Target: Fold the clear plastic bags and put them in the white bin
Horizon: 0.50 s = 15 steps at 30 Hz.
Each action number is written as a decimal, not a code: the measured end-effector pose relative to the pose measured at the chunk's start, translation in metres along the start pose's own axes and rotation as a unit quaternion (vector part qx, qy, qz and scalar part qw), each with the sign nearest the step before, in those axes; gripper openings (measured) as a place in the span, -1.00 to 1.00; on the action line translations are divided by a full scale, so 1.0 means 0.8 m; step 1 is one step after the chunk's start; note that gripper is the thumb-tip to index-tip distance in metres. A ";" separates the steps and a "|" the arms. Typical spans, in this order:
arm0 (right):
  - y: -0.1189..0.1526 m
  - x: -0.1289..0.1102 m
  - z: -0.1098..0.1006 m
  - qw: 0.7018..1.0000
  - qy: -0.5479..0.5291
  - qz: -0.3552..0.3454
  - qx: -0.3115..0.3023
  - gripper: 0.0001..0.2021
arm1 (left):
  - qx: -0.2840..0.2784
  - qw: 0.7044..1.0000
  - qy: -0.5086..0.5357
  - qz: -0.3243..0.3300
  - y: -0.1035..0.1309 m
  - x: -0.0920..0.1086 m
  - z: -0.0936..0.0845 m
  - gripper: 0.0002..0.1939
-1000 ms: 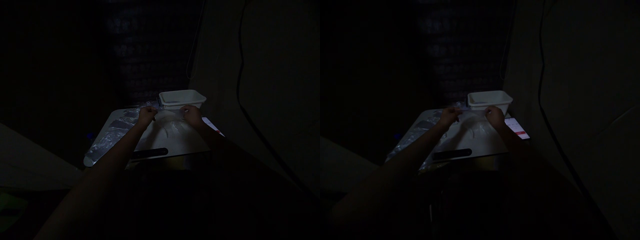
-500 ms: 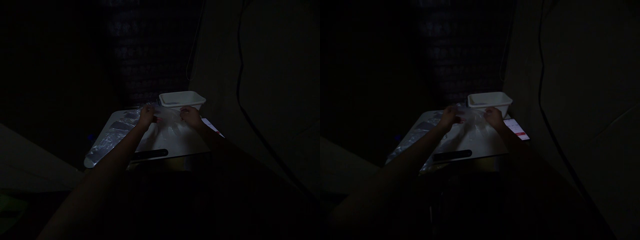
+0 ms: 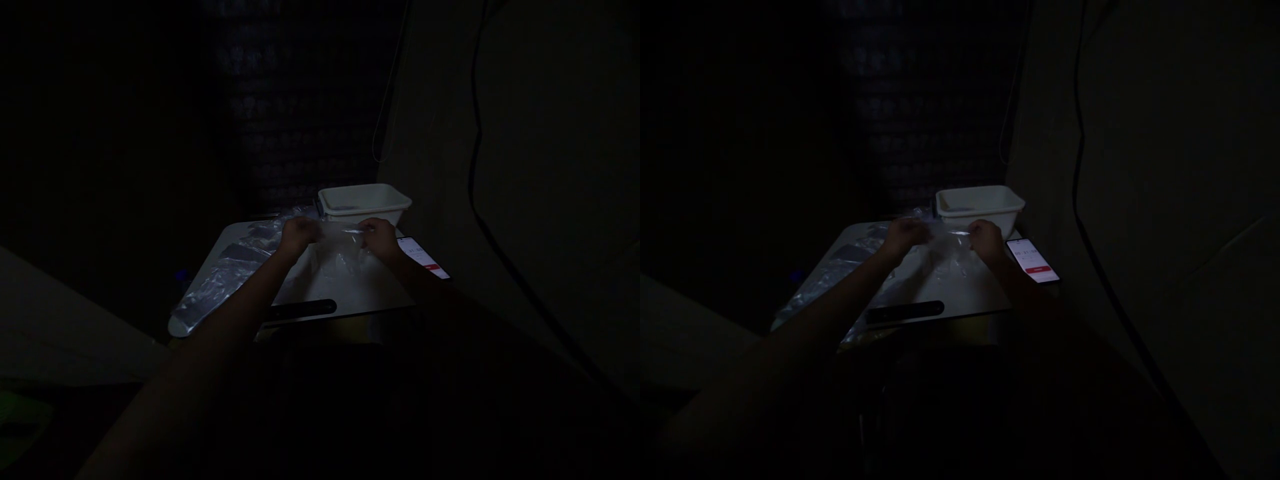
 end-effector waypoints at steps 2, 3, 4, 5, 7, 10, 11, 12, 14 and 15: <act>0.001 -0.001 0.001 1.000 0.005 -0.007 0.003 -0.78 | 0.007 1.000 0.016 -0.021 0.001 0.000 0.000 -0.94; 0.002 -0.002 0.001 1.000 0.017 -0.020 0.004 -0.77 | 0.006 0.999 0.021 -0.033 0.002 0.001 0.001 -0.94; 0.002 -0.004 0.002 0.999 0.032 -0.035 0.003 -0.72 | 0.002 0.999 0.023 -0.044 0.003 0.003 0.002 -0.94; 0.003 -0.006 0.003 0.998 0.046 -0.046 -0.001 -0.66 | -0.004 0.998 0.024 -0.054 0.005 0.005 0.004 -0.93; 0.005 -0.009 0.005 0.996 0.069 -0.061 -0.012 -0.58 | -0.024 0.997 0.021 -0.073 0.009 0.008 0.007 -0.92; 0.007 -0.013 0.004 0.991 0.104 -0.080 -0.016 -0.61 | -0.053 0.995 0.025 -0.083 0.013 0.009 0.010 -0.88; 0.007 -0.014 0.004 0.989 0.119 -0.084 -0.016 -0.65 | -0.063 0.994 0.025 -0.084 0.013 0.008 0.011 -0.87; 0.007 -0.013 0.002 0.988 0.132 -0.085 -0.016 -0.71 | -0.074 0.993 0.024 -0.085 0.013 0.007 0.011 -0.86; 0.006 -0.009 -0.001 0.987 0.141 -0.081 -0.011 -0.78 | -0.094 0.992 0.023 -0.081 0.012 0.003 0.010 -0.85; 0.005 -0.007 -0.003 0.987 0.135 -0.081 -0.002 -0.79 | -0.103 0.992 0.022 -0.072 0.011 0.002 0.010 -0.84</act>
Point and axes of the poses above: each hand's wrist, its own y-axis away from the middle knuckle, its own z-axis out of the palm, x = y × z, the point moved 2 cm from there along -y, towards the middle knuckle, and after that the axes turned 6 degrees about x, right-handed, at the moved point
